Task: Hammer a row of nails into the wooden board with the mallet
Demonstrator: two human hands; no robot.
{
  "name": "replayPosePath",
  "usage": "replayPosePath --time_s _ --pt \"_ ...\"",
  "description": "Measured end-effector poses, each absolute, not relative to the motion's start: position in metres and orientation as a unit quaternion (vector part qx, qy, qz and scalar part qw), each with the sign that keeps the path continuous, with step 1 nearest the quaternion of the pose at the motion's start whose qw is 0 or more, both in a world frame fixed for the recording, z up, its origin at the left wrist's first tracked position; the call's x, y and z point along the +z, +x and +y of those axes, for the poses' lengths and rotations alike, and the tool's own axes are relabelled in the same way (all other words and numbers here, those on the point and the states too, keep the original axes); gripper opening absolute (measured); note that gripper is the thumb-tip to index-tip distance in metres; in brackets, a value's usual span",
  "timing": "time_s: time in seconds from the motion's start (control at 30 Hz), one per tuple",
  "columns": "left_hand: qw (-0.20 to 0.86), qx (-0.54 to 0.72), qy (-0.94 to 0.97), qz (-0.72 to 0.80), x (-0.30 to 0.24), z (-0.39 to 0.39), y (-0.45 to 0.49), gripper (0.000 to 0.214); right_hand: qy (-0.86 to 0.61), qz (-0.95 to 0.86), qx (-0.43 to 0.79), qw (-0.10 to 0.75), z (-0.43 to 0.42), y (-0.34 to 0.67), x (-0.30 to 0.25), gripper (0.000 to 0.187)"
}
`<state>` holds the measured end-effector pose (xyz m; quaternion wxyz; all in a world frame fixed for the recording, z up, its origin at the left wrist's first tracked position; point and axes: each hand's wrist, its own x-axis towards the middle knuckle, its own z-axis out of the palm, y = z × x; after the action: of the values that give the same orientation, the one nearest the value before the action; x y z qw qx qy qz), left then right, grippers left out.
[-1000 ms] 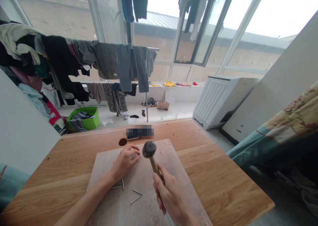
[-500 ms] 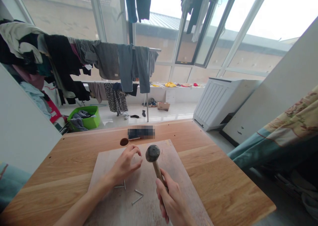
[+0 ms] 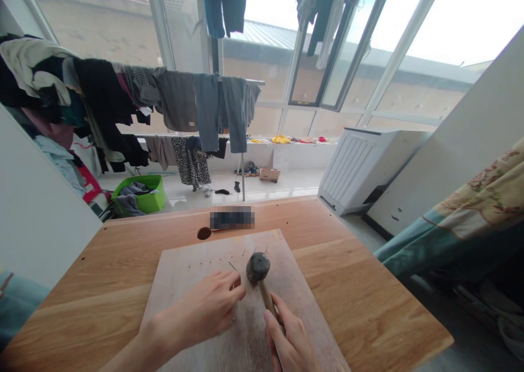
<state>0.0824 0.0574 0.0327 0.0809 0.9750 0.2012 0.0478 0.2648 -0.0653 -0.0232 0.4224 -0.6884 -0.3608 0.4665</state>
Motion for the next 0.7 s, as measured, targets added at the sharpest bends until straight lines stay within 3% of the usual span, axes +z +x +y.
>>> replayPosePath --time_s 0.17,0.37,0.47,0.6,0.7 --pt "-0.042 0.062 0.973 0.219 0.022 0.081 0.087 0.025 -0.664 -0.389 0.487 0.413 -0.064 0.268 -0.025 0.066" --pt "-0.042 0.063 0.977 0.201 0.011 0.091 0.089 0.019 -0.671 -0.37 0.488 0.418 -0.065 0.267 -0.03 0.066" --pt "0.052 0.154 0.954 0.252 0.001 0.099 0.085 0.026 -0.676 -0.365 0.48 0.424 -0.065 0.265 -0.032 0.068" --pt "0.261 0.323 0.849 0.327 -0.016 0.115 0.084 0.023 -0.676 -0.376 0.469 0.427 -0.063 0.265 -0.032 0.071" --pt "0.337 0.359 0.806 0.329 -0.023 0.122 0.085 0.018 -0.68 -0.375 0.468 0.422 -0.064 0.264 -0.027 0.069"
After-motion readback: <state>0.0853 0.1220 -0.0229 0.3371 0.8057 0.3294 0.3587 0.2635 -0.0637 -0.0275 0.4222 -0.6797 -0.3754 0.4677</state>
